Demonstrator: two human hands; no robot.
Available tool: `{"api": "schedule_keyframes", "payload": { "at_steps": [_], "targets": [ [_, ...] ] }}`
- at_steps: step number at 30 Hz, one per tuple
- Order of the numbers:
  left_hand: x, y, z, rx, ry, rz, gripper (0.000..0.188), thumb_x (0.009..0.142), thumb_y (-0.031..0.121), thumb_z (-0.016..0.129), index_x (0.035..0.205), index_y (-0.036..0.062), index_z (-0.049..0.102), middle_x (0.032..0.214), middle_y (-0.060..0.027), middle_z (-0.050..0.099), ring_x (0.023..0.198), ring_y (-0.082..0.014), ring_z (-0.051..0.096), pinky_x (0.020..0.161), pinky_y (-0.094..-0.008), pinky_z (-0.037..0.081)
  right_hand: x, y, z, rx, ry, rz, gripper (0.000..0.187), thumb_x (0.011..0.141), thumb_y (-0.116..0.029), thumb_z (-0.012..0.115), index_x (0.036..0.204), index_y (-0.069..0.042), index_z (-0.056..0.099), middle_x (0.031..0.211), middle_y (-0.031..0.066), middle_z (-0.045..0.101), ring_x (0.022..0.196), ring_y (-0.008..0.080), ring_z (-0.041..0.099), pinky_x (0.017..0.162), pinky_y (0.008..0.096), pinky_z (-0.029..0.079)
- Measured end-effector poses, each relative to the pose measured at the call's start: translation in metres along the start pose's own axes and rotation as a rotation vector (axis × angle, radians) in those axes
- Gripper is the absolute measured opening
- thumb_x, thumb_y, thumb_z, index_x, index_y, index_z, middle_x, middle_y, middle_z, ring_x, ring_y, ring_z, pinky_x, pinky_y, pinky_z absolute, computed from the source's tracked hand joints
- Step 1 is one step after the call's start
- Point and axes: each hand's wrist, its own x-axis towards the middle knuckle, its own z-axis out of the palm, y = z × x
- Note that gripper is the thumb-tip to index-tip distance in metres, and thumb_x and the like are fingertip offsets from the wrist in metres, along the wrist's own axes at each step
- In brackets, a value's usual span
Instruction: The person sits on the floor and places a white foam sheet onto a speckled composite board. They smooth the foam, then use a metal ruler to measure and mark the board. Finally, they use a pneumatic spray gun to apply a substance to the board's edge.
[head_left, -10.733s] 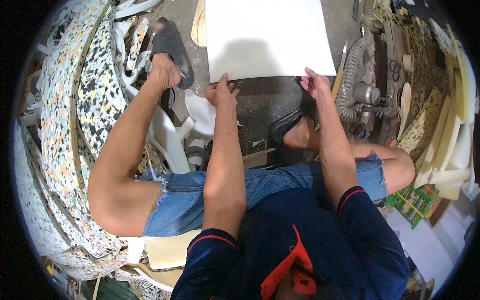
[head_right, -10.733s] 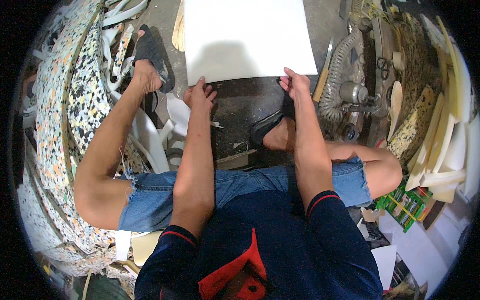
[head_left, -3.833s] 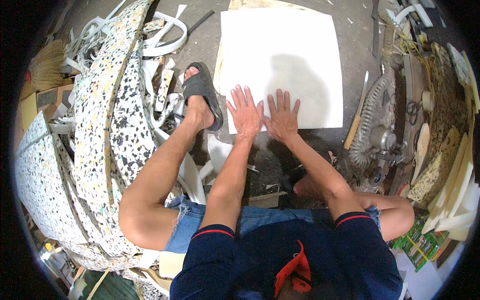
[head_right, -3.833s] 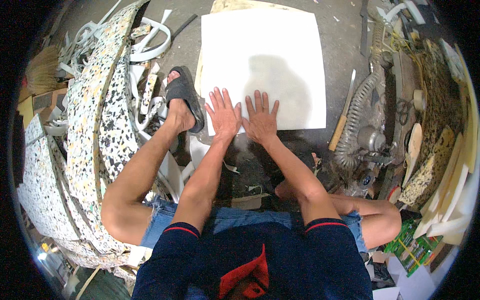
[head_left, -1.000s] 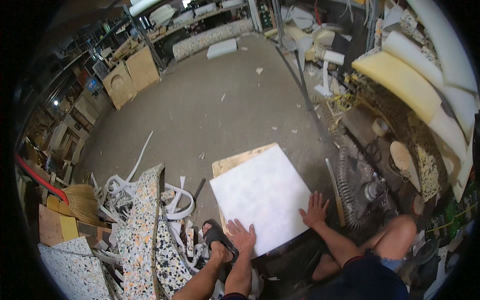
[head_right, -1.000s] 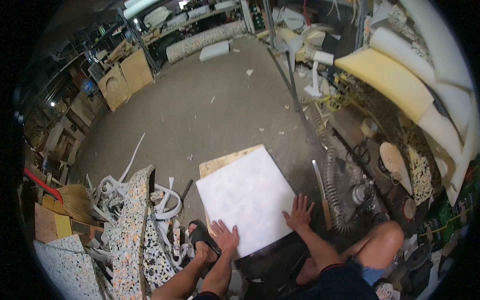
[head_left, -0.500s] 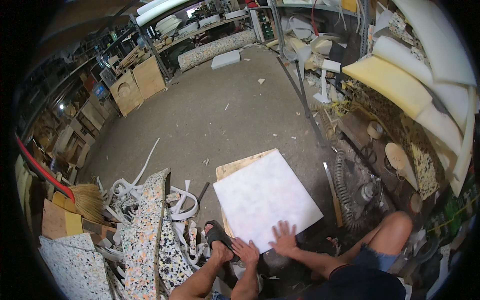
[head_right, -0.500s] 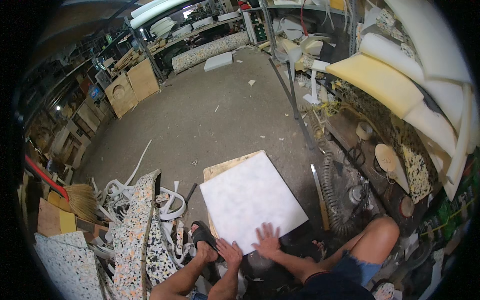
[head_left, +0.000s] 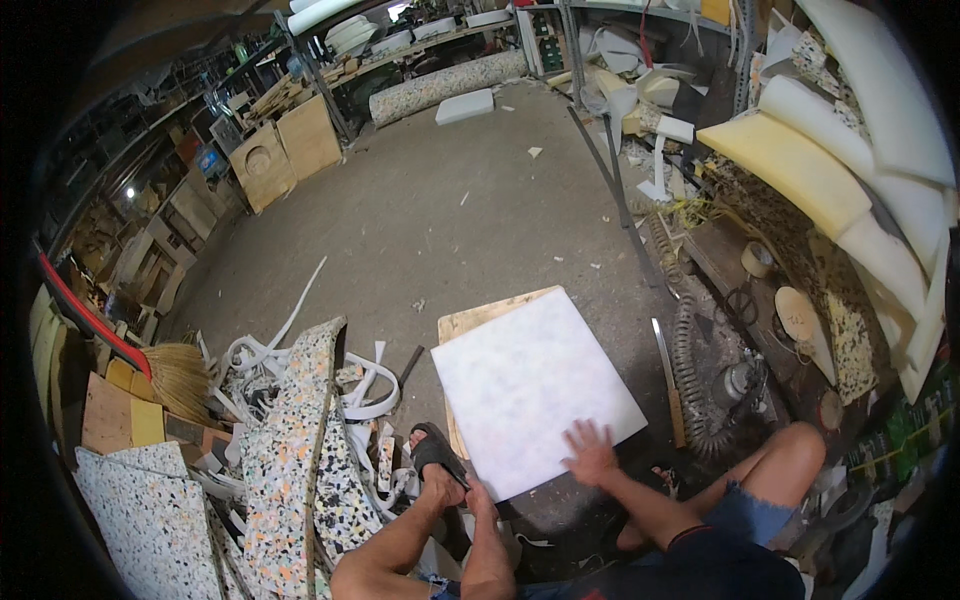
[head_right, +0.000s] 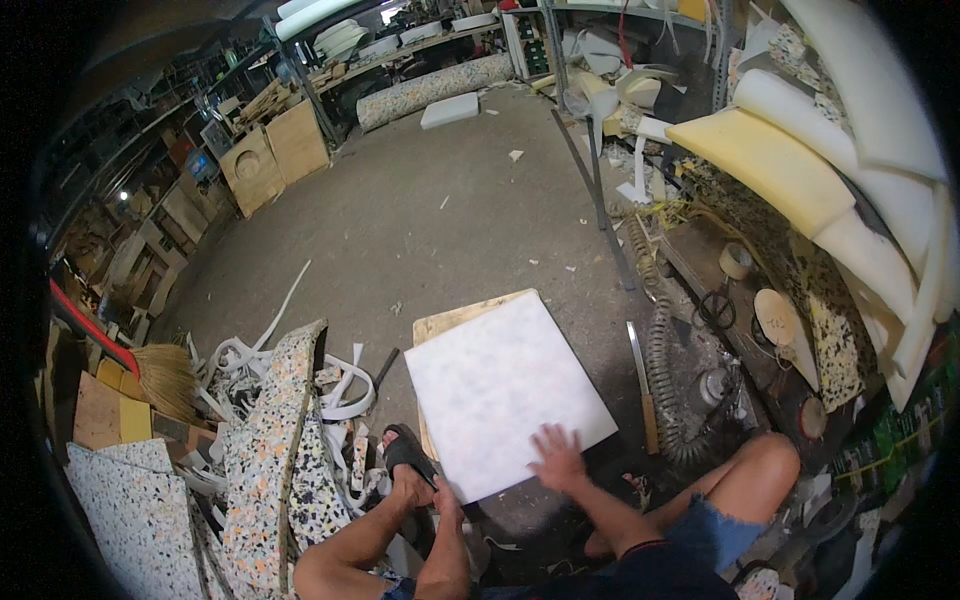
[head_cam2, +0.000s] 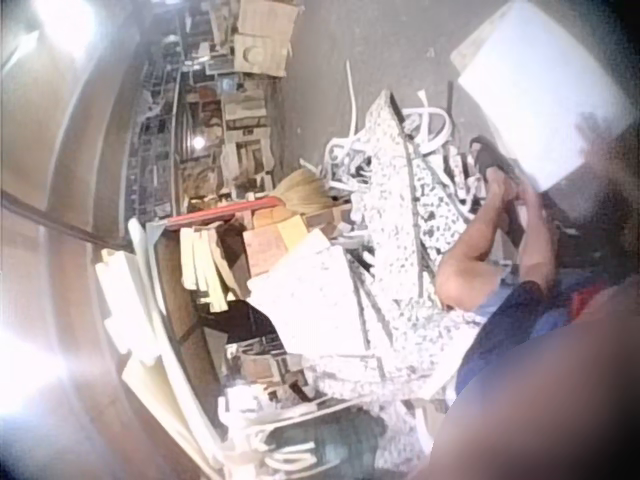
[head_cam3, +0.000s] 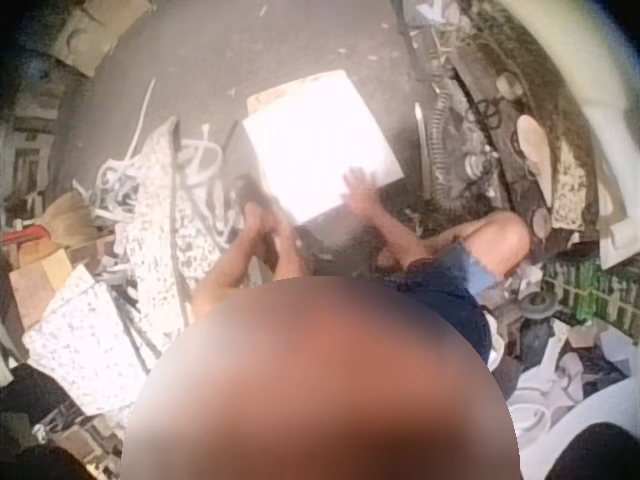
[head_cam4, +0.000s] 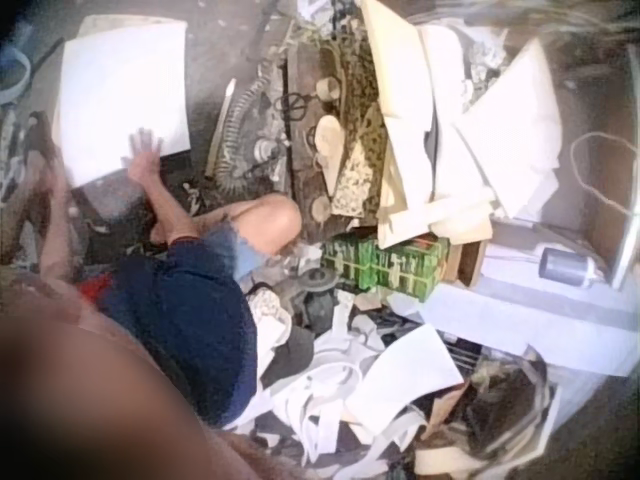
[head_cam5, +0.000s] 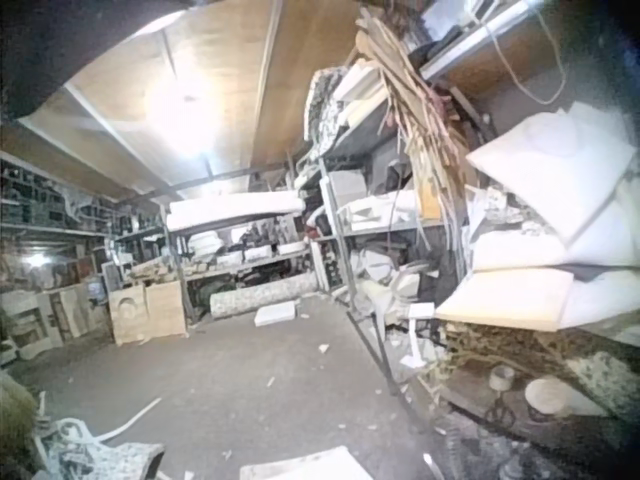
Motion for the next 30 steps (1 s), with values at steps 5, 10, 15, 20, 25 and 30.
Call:
{"api": "schedule_keyframes", "payload": {
  "at_steps": [5, 10, 15, 20, 25, 30],
  "targets": [
    [0.029, -0.018, 0.007, -0.203, -0.081, 0.030, 0.097, 0.094, 0.077, 0.045, 0.137, -0.0100, 0.055, 0.137, -0.0213, 0.059, 0.121, -0.0313, 0.060, 0.101, -0.0448, 0.049, 0.010, 0.035, -0.013, 0.035, -0.080, 0.288, 0.085, 0.099, -0.064, 0.043, 0.163, -0.012, 0.024, 0.169, 0.0214, 0.012, 0.156, 0.0428, 0.007, 0.118, 0.0720, 0.004],
    [0.013, -0.016, 0.002, -0.303, -0.376, -0.265, 0.125, 0.077, 0.098, 0.034, 0.139, -0.0084, 0.052, 0.137, -0.0228, 0.059, 0.118, -0.0377, 0.060, 0.101, -0.0531, 0.047, 0.006, -0.057, -0.014, 0.004, -0.208, 0.107, 0.089, 0.099, -0.070, 0.033, 0.164, -0.010, 0.017, 0.170, 0.0235, 0.000, 0.155, 0.0479, -0.003, 0.115, 0.0760, -0.002],
    [-0.007, -0.029, -0.008, -0.410, -0.390, -0.268, 0.141, 0.068, 0.105, 0.028, 0.144, -0.0119, 0.043, 0.142, -0.0289, 0.053, 0.127, -0.0405, 0.054, 0.109, -0.0537, 0.043, -0.006, -0.152, -0.029, 0.099, -0.121, -0.195, 0.088, 0.099, -0.069, 0.035, 0.162, -0.008, 0.024, 0.169, 0.0248, 0.009, 0.156, 0.0436, 0.004, 0.116, 0.0757, 0.004],
    [-0.013, -0.018, -0.008, -0.939, -1.011, -0.094, 0.104, 0.084, 0.094, 0.029, 0.120, 0.0015, 0.062, 0.127, -0.0169, 0.066, 0.119, -0.0334, 0.062, 0.101, -0.0513, 0.052, 0.006, -0.166, -0.069, 0.147, 0.055, -0.356, 0.088, 0.098, -0.065, 0.041, 0.158, -0.002, 0.031, 0.166, 0.0273, 0.019, 0.153, 0.0470, 0.016, 0.116, 0.0738, 0.014],
    [-0.075, 0.033, 0.005, -1.076, -0.652, 0.052, 0.066, 0.099, 0.073, 0.037, 0.094, 0.0123, 0.062, 0.086, -0.0059, 0.068, 0.070, -0.0233, 0.063, 0.056, -0.0378, 0.052, 0.028, -0.152, -0.141, 0.205, 0.003, -0.382, 0.084, 0.099, -0.060, 0.042, 0.157, 0.000, 0.032, 0.164, 0.0278, 0.023, 0.151, 0.0487, 0.022, 0.116, 0.0715, 0.018],
    [-0.135, 0.065, 0.045, -1.303, -0.944, 0.319, 0.069, 0.106, 0.060, 0.034, 0.157, 0.0124, 0.035, 0.158, -0.0115, 0.041, 0.143, -0.0319, 0.041, 0.120, -0.0493, 0.032, 0.041, -0.150, -0.183, 0.220, -0.116, -0.387, 0.080, 0.102, -0.058, 0.038, 0.157, 0.000, 0.029, 0.166, 0.0242, 0.021, 0.153, 0.0453, 0.020, 0.118, 0.0686, 0.018]
  ]
}}
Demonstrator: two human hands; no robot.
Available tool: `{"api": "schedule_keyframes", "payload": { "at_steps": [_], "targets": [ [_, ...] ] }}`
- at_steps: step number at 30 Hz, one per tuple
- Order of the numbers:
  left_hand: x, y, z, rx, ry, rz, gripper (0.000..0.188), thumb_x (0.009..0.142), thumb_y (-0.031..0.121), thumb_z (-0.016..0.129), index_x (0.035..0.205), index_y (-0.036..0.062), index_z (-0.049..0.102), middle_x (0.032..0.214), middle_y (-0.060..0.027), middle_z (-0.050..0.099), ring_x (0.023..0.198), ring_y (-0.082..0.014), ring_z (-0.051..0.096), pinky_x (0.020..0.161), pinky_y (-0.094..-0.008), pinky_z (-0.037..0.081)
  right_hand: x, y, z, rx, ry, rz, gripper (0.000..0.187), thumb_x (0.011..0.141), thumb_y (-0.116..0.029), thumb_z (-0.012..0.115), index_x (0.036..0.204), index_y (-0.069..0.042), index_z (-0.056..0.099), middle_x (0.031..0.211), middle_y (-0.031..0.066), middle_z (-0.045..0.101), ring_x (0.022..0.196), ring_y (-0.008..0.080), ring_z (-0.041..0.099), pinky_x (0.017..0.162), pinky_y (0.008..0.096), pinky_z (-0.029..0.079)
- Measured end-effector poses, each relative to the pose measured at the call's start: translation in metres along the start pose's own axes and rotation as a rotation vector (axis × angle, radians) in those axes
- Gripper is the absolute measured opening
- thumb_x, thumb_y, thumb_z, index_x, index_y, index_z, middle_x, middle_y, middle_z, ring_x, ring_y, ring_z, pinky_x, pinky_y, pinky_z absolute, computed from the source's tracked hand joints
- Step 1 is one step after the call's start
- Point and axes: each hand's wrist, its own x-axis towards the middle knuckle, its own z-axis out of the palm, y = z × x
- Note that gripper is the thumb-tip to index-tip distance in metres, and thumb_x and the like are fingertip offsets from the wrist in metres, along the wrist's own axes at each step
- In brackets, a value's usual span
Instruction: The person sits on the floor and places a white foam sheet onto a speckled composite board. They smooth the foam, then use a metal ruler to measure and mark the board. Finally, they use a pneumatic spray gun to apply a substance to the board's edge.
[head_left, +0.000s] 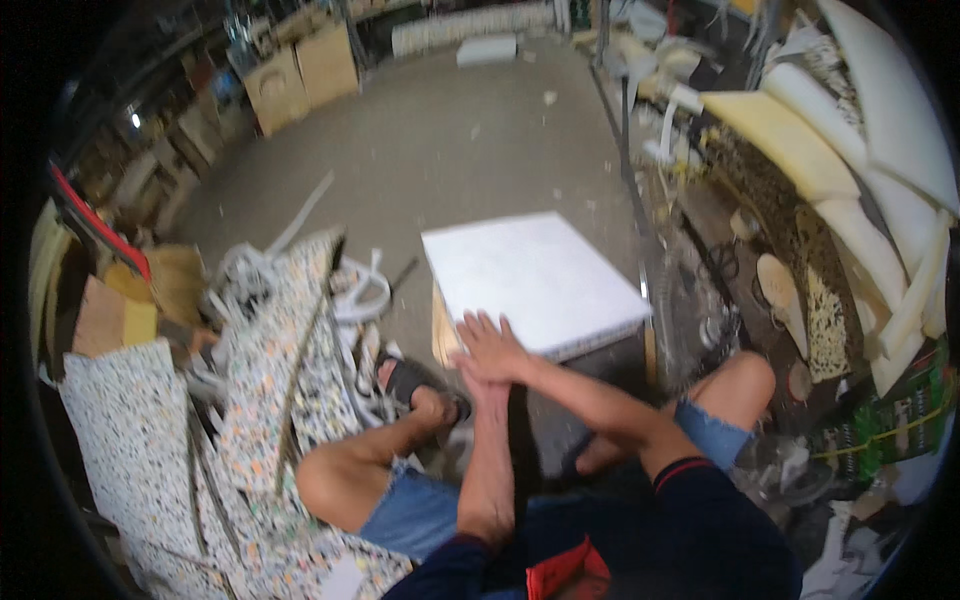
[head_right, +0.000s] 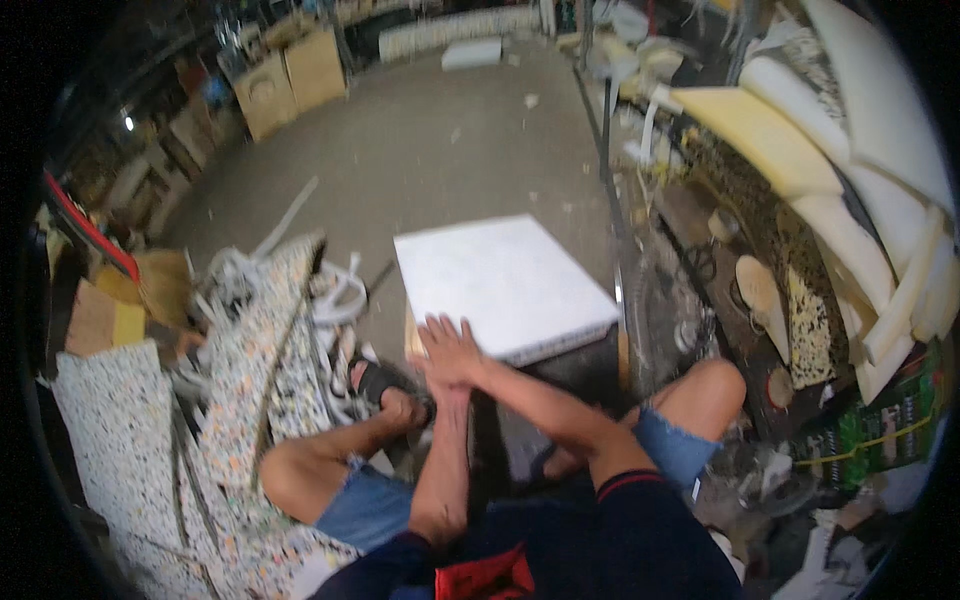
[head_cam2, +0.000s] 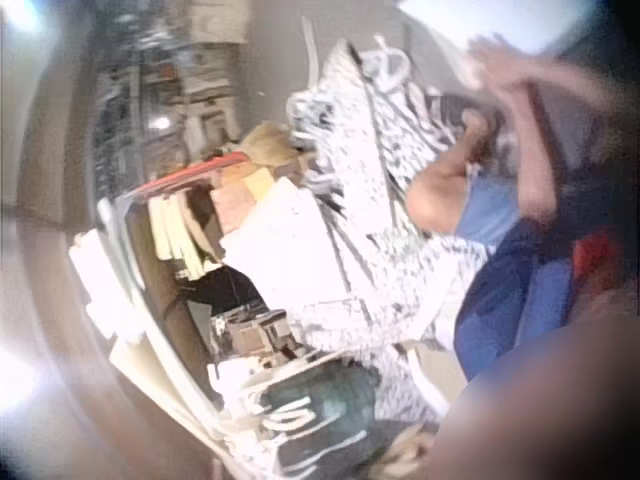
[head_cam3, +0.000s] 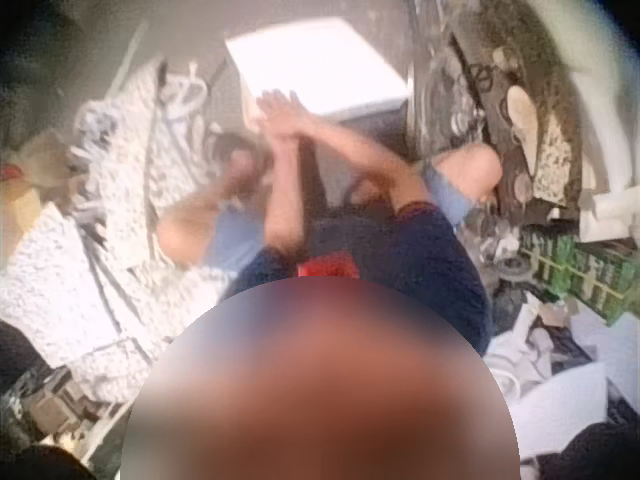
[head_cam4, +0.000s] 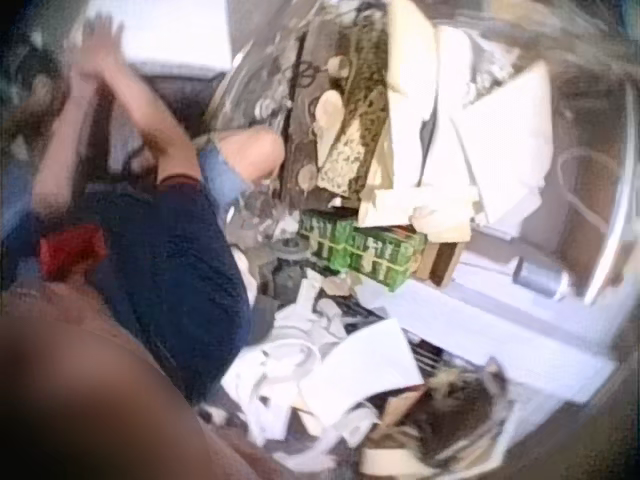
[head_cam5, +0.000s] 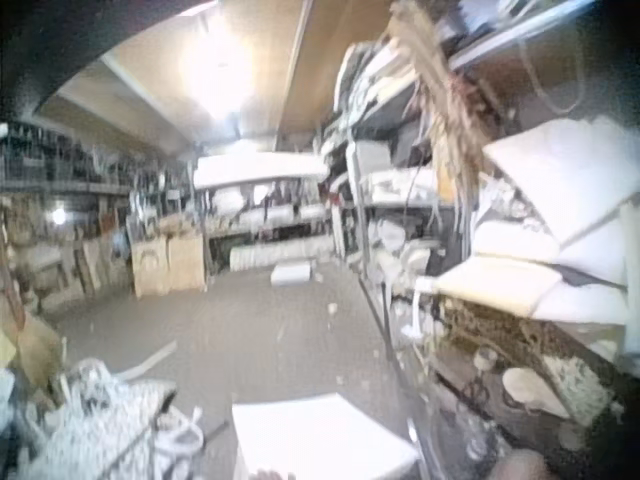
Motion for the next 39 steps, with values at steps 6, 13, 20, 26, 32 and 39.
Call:
{"api": "schedule_keyframes", "payload": {
  "at_steps": [6, 13, 20, 26, 32, 39],
  "targets": [
    [0.010, -0.023, -0.044, -0.080, -0.166, 0.105, 0.072, 0.106, 0.061, 0.030, 0.161, 0.0151, 0.024, 0.165, -0.0071, 0.028, 0.149, -0.0295, 0.029, 0.123, -0.0480, 0.024, 0.027, 0.004, 0.046, -0.078, -0.155, -0.077, 0.085, 0.102, -0.064, 0.033, 0.156, 0.002, 0.031, 0.166, 0.0234, 0.022, 0.154, 0.0414, 0.018, 0.120, 0.0661, 0.016],
    [0.009, -0.035, -0.088, 0.089, 0.058, 0.144, 0.075, 0.105, 0.064, 0.029, 0.163, 0.0171, 0.021, 0.167, -0.0051, 0.025, 0.151, -0.0267, 0.027, 0.125, -0.0482, 0.020, 0.169, 0.058, 0.097, -0.221, -0.172, -0.040, 0.091, 0.100, -0.069, 0.032, 0.159, -0.001, 0.026, 0.167, 0.0204, 0.021, 0.156, 0.0362, 0.017, 0.122, 0.0637, 0.013],
    [0.005, -0.048, -0.097, 0.238, 0.400, 0.005, 0.074, 0.105, 0.062, 0.031, 0.161, 0.0149, 0.026, 0.165, -0.0068, 0.030, 0.149, -0.0274, 0.031, 0.124, -0.0483, 0.024, 0.298, 0.105, 0.126, -0.297, -0.119, -0.039, 0.082, 0.102, -0.067, 0.031, 0.159, -0.008, 0.030, 0.168, 0.0165, 0.022, 0.156, 0.0335, 0.016, 0.122, 0.0644, 0.013],
    [0.007, -0.058, -0.080, 0.065, 0.351, -0.088, 0.072, 0.105, 0.059, 0.033, 0.161, 0.0135, 0.027, 0.164, -0.0082, 0.031, 0.149, -0.0280, 0.032, 0.124, -0.0478, 0.024, 0.340, 0.149, 0.114, -0.211, -0.097, 0.003, 0.080, 0.102, -0.065, 0.032, 0.158, -0.007, 0.031, 0.168, 0.0173, 0.021, 0.156, 0.0363, 0.015, 0.122, 0.0646, 0.016],
    [0.008, -0.069, -0.076, 0.000, 0.341, -0.118, 0.071, 0.105, 0.056, 0.035, 0.160, 0.0121, 0.027, 0.164, -0.0097, 0.032, 0.148, -0.0285, 0.033, 0.123, -0.0474, 0.025, 0.320, 0.260, 0.066, -0.257, -0.015, 0.343, 0.082, 0.103, -0.067, 0.026, 0.162, -0.009, 0.022, 0.170, 0.0151, 0.016, 0.157, 0.0368, 0.010, 0.124, 0.0622, 0.009],
    [0.013, -0.082, -0.069, -0.042, 0.321, -0.159, 0.069, 0.106, 0.053, 0.037, 0.159, 0.0104, 0.028, 0.163, -0.0114, 0.033, 0.148, -0.0292, 0.033, 0.123, -0.0468, 0.026, 0.276, 0.365, 0.012, -0.292, 0.031, 0.696, 0.088, 0.100, -0.072, 0.028, 0.163, -0.011, 0.019, 0.170, 0.0165, 0.012, 0.157, 0.0403, 0.007, 0.122, 0.0667, 0.009]
  ]
}}
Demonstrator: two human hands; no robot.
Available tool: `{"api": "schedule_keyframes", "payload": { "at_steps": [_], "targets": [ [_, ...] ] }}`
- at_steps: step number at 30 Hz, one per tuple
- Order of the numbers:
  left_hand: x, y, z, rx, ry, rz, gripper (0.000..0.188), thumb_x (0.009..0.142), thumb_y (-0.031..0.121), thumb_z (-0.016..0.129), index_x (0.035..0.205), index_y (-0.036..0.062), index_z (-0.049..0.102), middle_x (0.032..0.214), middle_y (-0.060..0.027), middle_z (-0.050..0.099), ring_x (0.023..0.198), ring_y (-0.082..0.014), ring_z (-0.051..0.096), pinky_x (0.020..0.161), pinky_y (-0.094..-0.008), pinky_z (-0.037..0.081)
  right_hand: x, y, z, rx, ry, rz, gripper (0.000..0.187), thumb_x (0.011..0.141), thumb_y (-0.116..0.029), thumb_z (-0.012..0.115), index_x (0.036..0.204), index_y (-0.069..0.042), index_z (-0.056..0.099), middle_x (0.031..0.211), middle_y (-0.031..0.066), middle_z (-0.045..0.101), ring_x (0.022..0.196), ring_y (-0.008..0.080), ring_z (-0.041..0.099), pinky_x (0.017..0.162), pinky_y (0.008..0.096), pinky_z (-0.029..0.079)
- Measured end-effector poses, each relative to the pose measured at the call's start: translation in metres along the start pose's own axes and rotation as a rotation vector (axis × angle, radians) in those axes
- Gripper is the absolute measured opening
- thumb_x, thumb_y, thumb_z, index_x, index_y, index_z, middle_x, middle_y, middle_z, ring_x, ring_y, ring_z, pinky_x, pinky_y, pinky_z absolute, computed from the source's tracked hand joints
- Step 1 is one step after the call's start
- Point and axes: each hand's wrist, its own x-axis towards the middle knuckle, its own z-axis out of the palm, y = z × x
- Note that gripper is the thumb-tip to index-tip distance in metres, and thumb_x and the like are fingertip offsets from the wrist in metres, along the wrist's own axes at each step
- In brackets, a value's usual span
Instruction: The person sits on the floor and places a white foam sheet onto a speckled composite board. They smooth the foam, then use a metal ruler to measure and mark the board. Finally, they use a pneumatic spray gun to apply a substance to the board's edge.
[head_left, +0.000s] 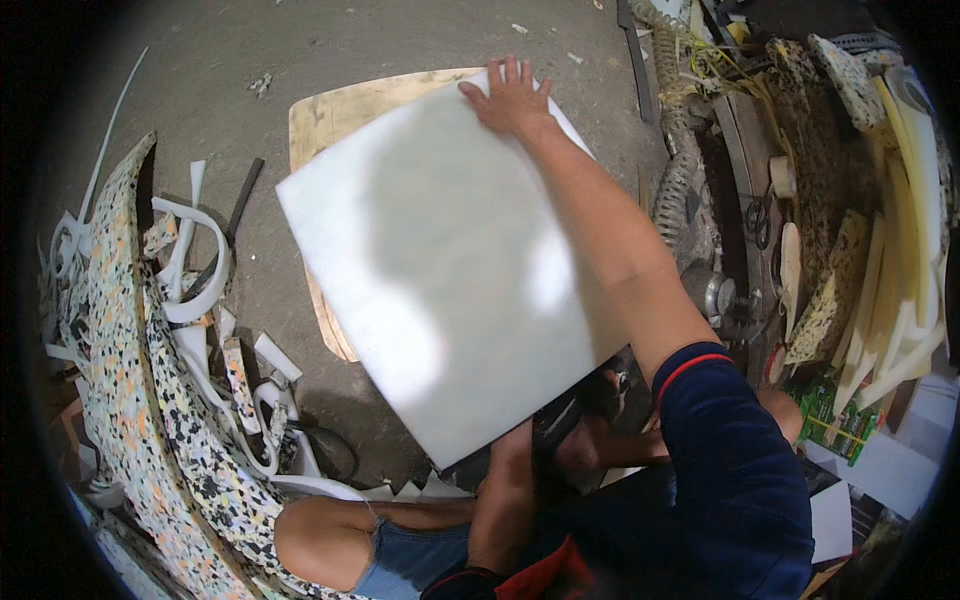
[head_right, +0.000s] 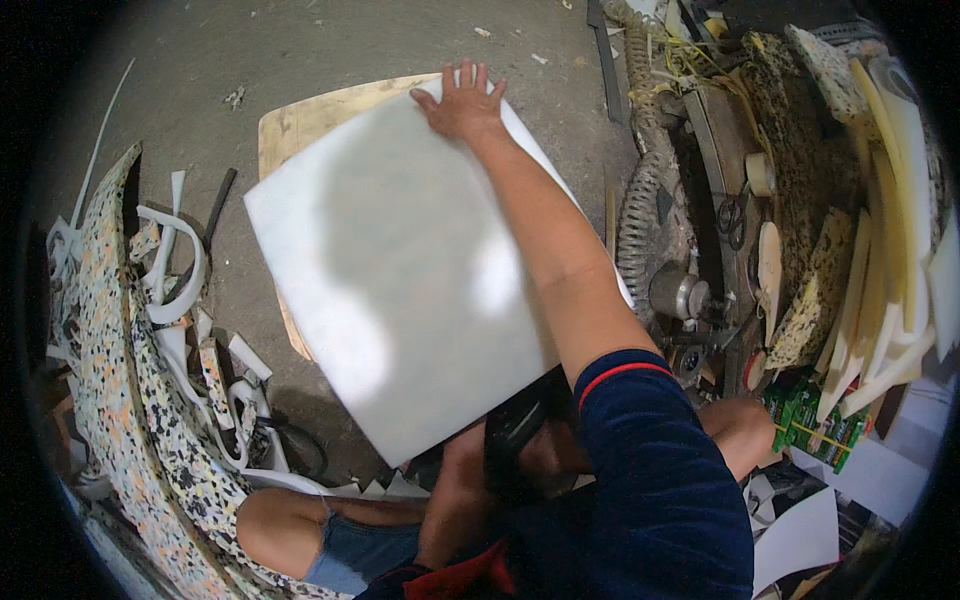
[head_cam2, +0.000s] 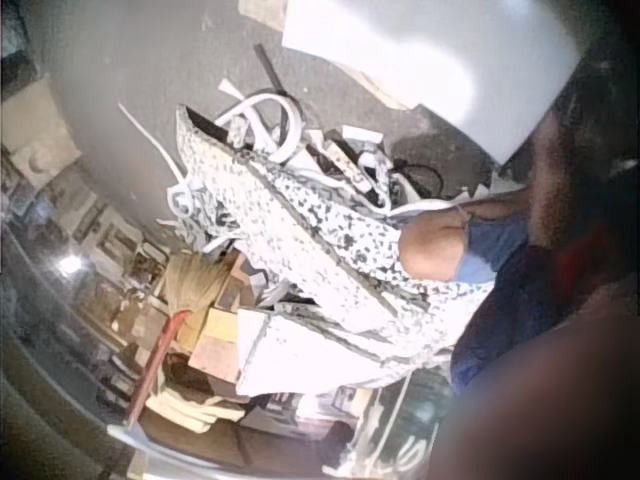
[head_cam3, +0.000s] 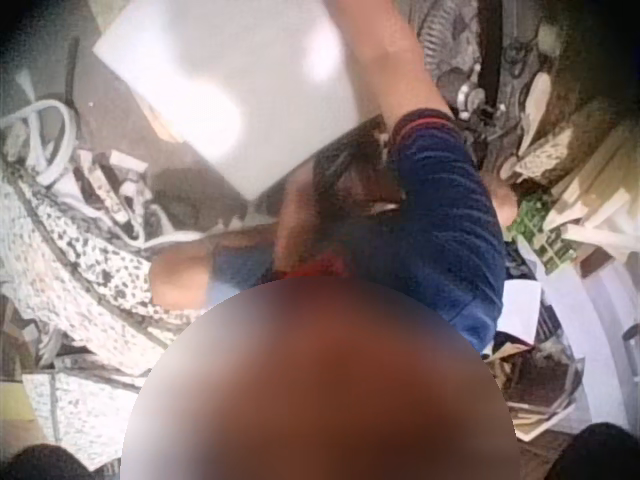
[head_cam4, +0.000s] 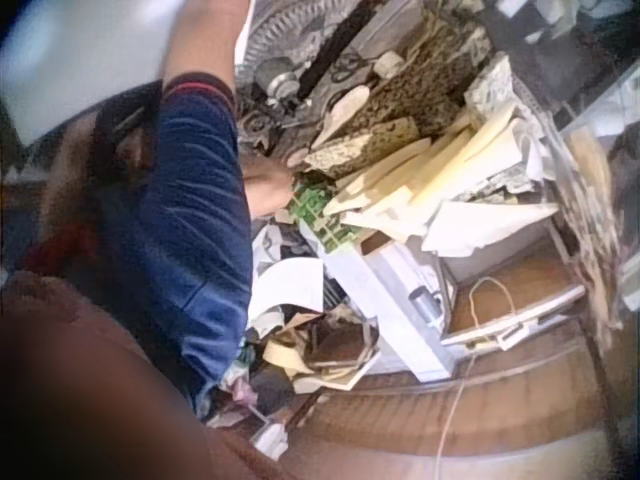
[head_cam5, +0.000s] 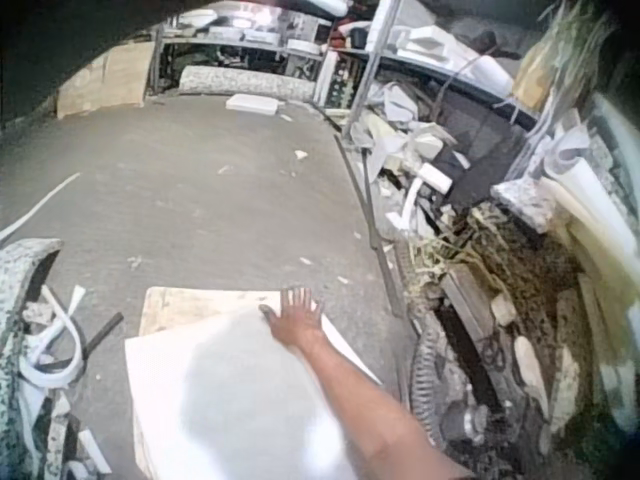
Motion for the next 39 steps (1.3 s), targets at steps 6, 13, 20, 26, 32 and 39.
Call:
{"api": "schedule_keyframes", "payload": {
  "at_steps": [6, 13, 20, 26, 32, 39],
  "targets": [
    [0.007, -0.003, 0.003, -0.006, -0.041, -0.021, 0.068, 0.106, 0.051, 0.039, 0.158, 0.0090, 0.029, 0.162, -0.0129, 0.034, 0.148, -0.0298, 0.034, 0.123, -0.0464, 0.027, 0.012, 0.019, 0.001, 0.243, -0.007, -0.025, 0.095, 0.097, -0.076, 0.032, 0.161, -0.008, 0.022, 0.169, 0.0199, 0.014, 0.155, 0.0441, 0.012, 0.121, 0.0667, 0.018],
    [0.031, 0.006, 0.000, -0.141, -0.214, -0.089, 0.066, 0.106, 0.048, 0.041, 0.158, 0.0074, 0.030, 0.161, -0.0146, 0.035, 0.147, -0.0305, 0.035, 0.122, -0.0459, 0.028, -0.117, 0.066, -0.007, -0.026, 0.009, -0.133, 0.094, 0.096, -0.076, 0.034, 0.161, -0.008, 0.025, 0.168, 0.0196, 0.015, 0.153, 0.0467, 0.014, 0.120, 0.0659, 0.020],
    [0.045, -0.004, 0.001, -0.420, -0.593, -0.249, 0.065, 0.106, 0.044, 0.043, 0.157, 0.0057, 0.031, 0.160, -0.0163, 0.036, 0.147, -0.0312, 0.036, 0.122, -0.0453, 0.029, -0.304, 0.112, -0.064, -0.030, -0.125, -0.038, 0.089, 0.099, -0.073, 0.026, 0.163, -0.010, 0.022, 0.169, 0.0217, 0.012, 0.156, 0.0449, 0.005, 0.124, 0.0617, 0.013],
    [0.047, -0.011, 0.037, 0.443, -0.352, -0.021, 0.063, 0.105, 0.052, 0.041, 0.152, 0.0097, 0.039, 0.154, -0.0143, 0.044, 0.141, -0.0310, 0.042, 0.120, -0.0477, 0.032, -0.355, 0.068, -0.091, -0.074, -0.055, -0.083, 0.087, 0.102, -0.067, 0.028, 0.159, 0.000, 0.029, 0.167, 0.0244, 0.019, 0.155, 0.0429, 0.012, 0.124, 0.0608, 0.008],
    [0.018, 0.008, 0.111, -0.224, -0.225, -0.103, 0.061, 0.105, 0.054, 0.035, 0.149, 0.0112, 0.042, 0.151, -0.0118, 0.047, 0.139, -0.0309, 0.045, 0.118, -0.0495, 0.034, -0.392, -0.061, -0.083, -0.050, -0.009, -0.543, 0.100, 0.092, -0.078, 0.041, 0.156, -0.002, 0.034, 0.162, 0.0266, 0.030, 0.152, 0.0434, 0.024, 0.120, 0.0659, 0.019],
    [-0.021, 0.051, 0.198, -0.393, -0.542, -0.153, 0.056, 0.106, 0.049, 0.036, 0.145, 0.0101, 0.045, 0.146, -0.0108, 0.051, 0.135, -0.0308, 0.049, 0.114, -0.0500, 0.038, -0.384, -0.084, -0.185, -0.011, 0.174, -0.922, 0.092, 0.064, -0.061, 0.085, 0.129, -0.002, 0.057, 0.130, 0.0202, 0.063, 0.121, 0.0374, 0.061, 0.093, 0.0554, 0.051]
  ]
}}
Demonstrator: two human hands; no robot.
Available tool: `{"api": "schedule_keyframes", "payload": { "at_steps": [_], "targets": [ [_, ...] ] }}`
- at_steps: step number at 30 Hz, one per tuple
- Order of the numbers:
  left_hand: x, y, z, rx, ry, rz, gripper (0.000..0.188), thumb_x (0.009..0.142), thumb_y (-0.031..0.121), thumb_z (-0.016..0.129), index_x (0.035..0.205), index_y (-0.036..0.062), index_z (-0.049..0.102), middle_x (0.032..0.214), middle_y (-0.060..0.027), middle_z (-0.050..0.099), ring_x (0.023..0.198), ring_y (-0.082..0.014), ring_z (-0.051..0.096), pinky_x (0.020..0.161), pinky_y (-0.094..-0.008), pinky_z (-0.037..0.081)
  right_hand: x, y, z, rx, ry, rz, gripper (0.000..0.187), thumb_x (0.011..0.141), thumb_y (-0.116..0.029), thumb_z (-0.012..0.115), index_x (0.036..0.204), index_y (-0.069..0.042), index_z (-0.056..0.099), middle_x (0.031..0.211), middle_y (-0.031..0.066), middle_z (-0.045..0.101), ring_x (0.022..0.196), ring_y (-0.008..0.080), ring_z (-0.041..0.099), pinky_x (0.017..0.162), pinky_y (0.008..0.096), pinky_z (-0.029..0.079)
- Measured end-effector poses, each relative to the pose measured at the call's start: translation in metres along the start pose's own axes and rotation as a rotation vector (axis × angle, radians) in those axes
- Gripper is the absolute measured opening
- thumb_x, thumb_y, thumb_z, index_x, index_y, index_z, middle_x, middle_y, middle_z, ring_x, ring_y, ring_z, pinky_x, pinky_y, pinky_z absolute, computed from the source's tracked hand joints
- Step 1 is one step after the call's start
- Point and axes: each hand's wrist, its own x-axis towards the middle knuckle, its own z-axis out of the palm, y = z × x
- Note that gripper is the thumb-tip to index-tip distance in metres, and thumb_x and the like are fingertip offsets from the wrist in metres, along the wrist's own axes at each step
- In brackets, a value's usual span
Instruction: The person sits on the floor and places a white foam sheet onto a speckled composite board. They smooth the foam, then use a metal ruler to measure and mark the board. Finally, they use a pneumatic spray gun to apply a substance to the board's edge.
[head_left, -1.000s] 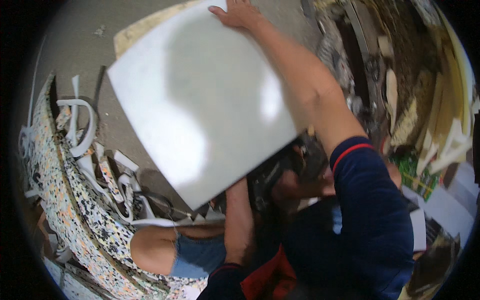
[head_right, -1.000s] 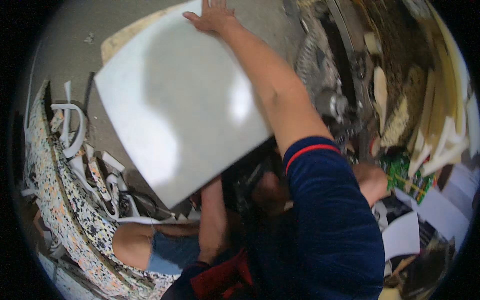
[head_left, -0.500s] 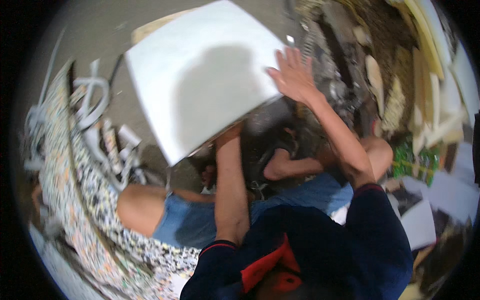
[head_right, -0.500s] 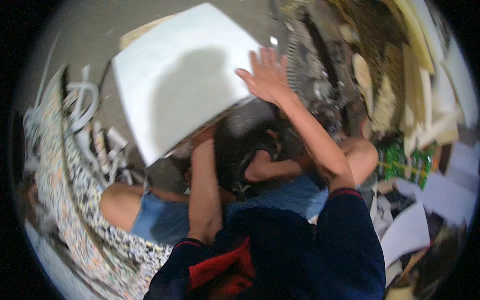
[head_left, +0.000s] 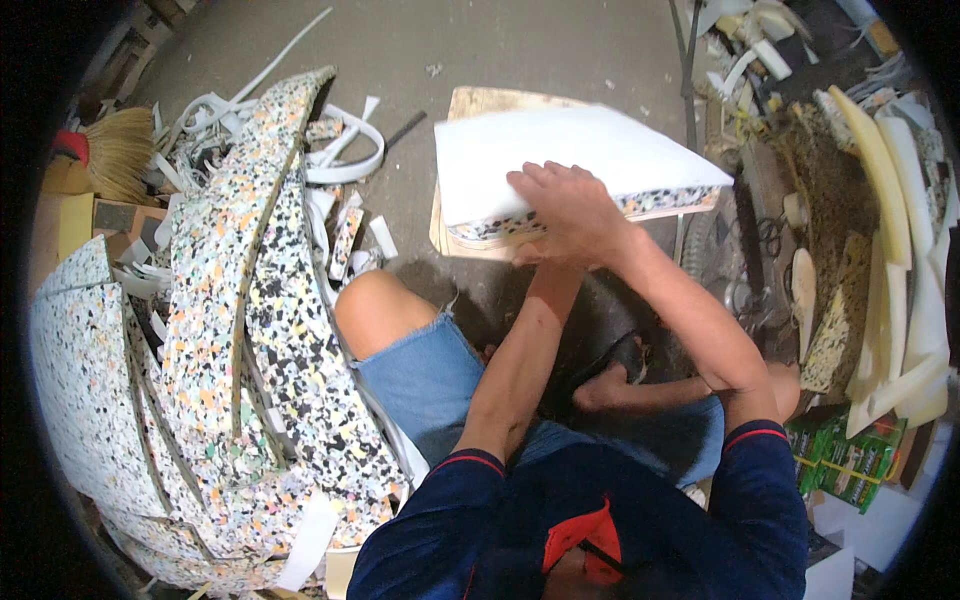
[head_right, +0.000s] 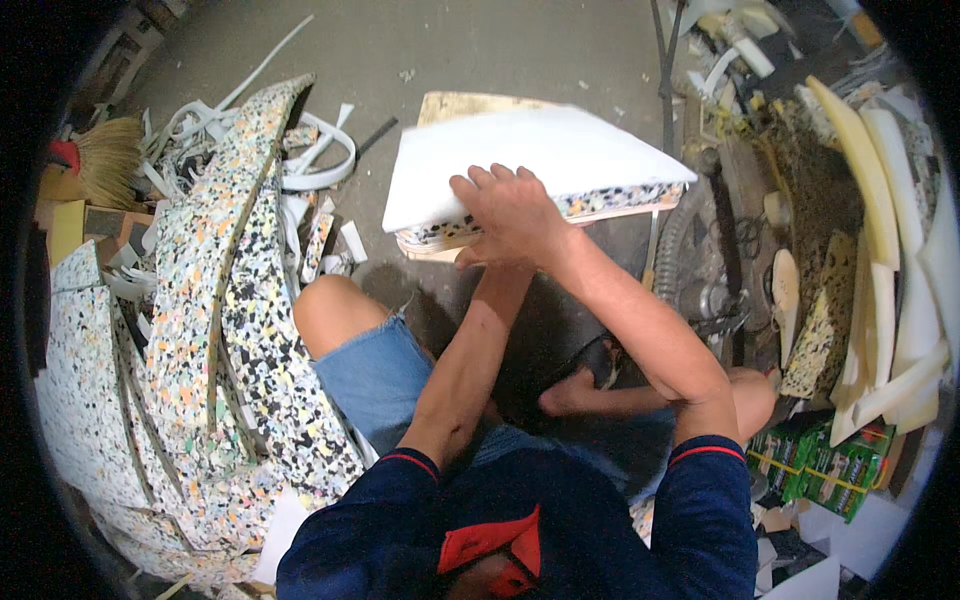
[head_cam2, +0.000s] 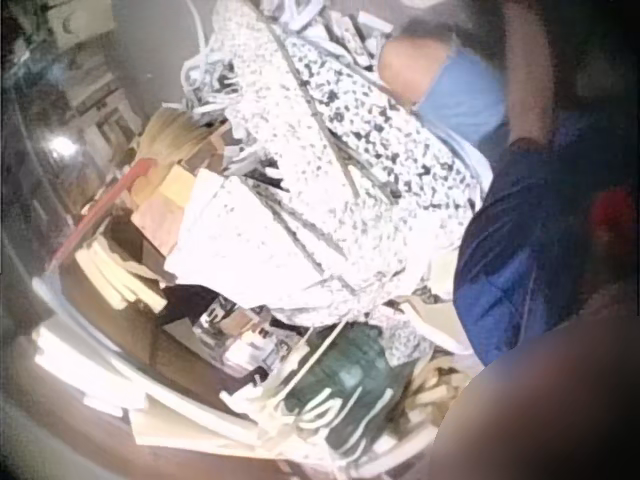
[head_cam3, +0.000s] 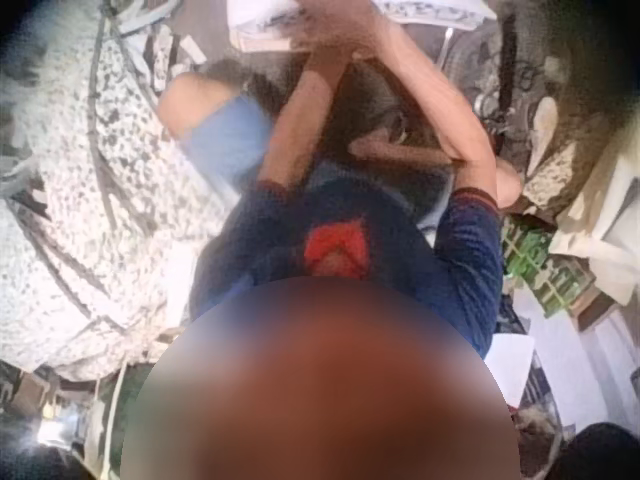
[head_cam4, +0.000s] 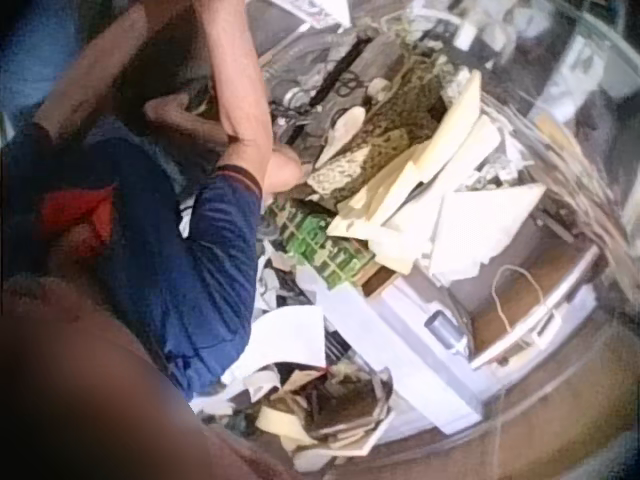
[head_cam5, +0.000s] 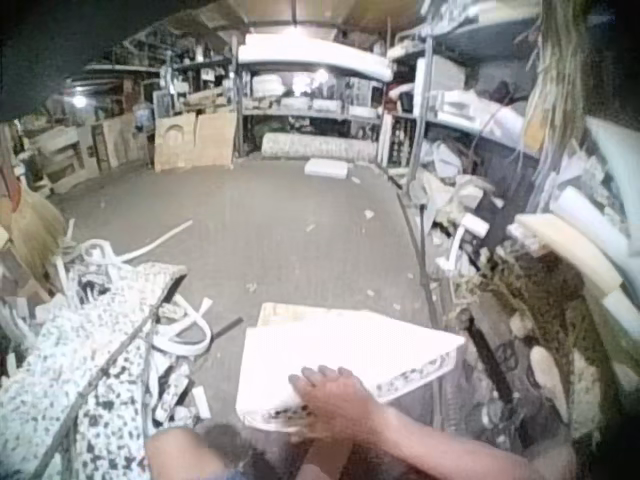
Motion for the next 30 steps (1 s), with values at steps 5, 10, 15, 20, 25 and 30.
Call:
{"api": "schedule_keyframes", "payload": {
  "at_steps": [5, 10, 15, 20, 25, 30],
  "targets": [
    [0.004, -0.002, 0.060, -0.064, -0.156, -0.054, 0.052, 0.107, 0.046, 0.037, 0.143, 0.0094, 0.048, 0.142, -0.0101, 0.054, 0.132, -0.0307, 0.051, 0.112, -0.0503, 0.041, 0.028, -0.005, -0.097, 0.059, -0.040, 0.003, 0.060, 0.063, -0.038, 0.089, 0.103, 0.000, 0.065, 0.085, 0.0203, 0.072, 0.089, 0.0396, 0.072, 0.081, 0.0480, 0.057],
    [-0.014, 0.011, 0.061, 0.028, 0.001, -0.160, 0.075, 0.103, 0.064, 0.025, 0.156, 0.0103, 0.029, 0.161, -0.0154, 0.032, 0.147, -0.0296, 0.037, 0.120, -0.0537, 0.031, 0.044, -0.026, -0.127, 0.088, -0.099, 0.028, 0.062, 0.063, -0.040, 0.089, 0.105, -0.002, 0.066, 0.088, 0.0196, 0.072, 0.090, 0.0399, 0.072, 0.080, 0.0488, 0.057],
    [-0.074, 0.073, 0.089, 1.311, 0.318, -0.025, 0.052, 0.105, 0.048, 0.049, 0.129, 0.0020, 0.057, 0.116, -0.0160, 0.066, 0.101, -0.0250, 0.068, 0.090, -0.0415, 0.057, 0.016, 0.000, -0.110, -0.058, 0.186, 0.045, 0.063, 0.065, -0.045, 0.089, 0.108, -0.005, 0.065, 0.101, 0.0161, 0.069, 0.103, 0.0383, 0.068, 0.088, 0.0510, 0.054],
    [-0.078, 0.081, 0.176, 2.793, -0.242, 1.183, 0.095, 0.066, 0.047, 0.090, 0.144, 0.0066, 0.051, 0.135, -0.0220, 0.054, 0.130, -0.0447, 0.044, 0.109, -0.0558, 0.035, -0.026, 0.051, -0.094, -0.184, 0.307, 0.092, 0.064, 0.065, -0.046, 0.090, 0.108, -0.005, 0.064, 0.103, 0.0152, 0.069, 0.111, 0.0358, 0.064, 0.097, 0.0522, 0.048],
    [-0.038, 0.094, 0.218, 3.221, -0.289, 0.380, 0.079, 0.067, 0.046, 0.090, 0.126, 0.0037, 0.058, 0.116, -0.0216, 0.066, 0.110, -0.0399, 0.063, 0.091, -0.0525, 0.049, -0.062, 0.085, -0.095, -0.315, 0.371, 0.099, 0.066, 0.062, -0.048, 0.091, 0.106, -0.005, 0.065, 0.104, 0.0154, 0.070, 0.107, 0.0361, 0.065, 0.090, 0.0504, 0.049],
    [-0.040, 0.107, 0.222, 3.180, -0.372, 0.303, 0.062, 0.065, 0.054, 0.088, 0.093, 0.0056, 0.062, 0.079, -0.0185, 0.070, 0.077, -0.0391, 0.070, 0.069, -0.0487, 0.053, -0.067, 0.085, -0.104, -0.222, 0.265, 0.196, 0.064, 0.061, -0.051, 0.090, 0.100, -0.005, 0.067, 0.095, 0.0159, 0.071, 0.099, 0.0368, 0.068, 0.084, 0.0495, 0.049]
  ]
}}
